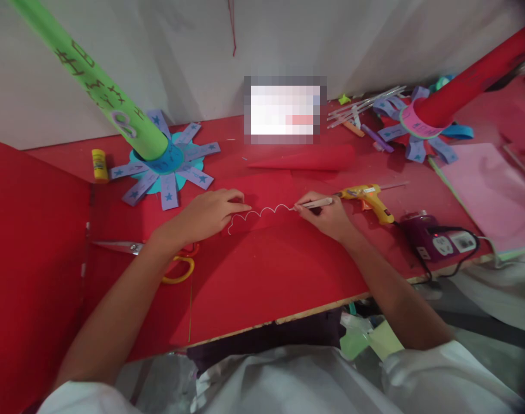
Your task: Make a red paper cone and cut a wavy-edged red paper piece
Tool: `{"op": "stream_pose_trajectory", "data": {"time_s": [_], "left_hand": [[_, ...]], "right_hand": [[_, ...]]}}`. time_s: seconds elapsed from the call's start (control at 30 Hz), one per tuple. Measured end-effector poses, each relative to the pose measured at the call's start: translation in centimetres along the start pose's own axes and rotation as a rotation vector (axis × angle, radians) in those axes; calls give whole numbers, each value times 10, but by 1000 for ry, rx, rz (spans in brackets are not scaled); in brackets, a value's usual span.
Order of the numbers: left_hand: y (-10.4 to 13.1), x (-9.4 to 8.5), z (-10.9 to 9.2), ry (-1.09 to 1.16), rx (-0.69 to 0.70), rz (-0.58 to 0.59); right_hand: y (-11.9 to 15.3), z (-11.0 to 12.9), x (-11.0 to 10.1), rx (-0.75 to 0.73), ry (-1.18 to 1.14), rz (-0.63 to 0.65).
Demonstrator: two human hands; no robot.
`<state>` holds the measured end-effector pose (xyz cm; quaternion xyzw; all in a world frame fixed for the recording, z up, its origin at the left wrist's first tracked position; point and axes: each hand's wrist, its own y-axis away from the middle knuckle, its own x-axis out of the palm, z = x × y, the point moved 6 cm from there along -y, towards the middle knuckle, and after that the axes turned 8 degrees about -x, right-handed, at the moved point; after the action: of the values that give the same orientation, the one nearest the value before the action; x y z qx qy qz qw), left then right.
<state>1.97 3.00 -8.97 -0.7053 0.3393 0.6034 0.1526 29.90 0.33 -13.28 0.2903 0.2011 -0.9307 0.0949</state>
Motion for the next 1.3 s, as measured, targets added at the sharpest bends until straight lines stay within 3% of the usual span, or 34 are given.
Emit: {"op": "stream_pose_trajectory", "data": {"time_s": [1.3], "left_hand": [[1,-1,-13,58,-41,-8]], "right_hand": [[-2,3,-3,-75,59,-47]]}}
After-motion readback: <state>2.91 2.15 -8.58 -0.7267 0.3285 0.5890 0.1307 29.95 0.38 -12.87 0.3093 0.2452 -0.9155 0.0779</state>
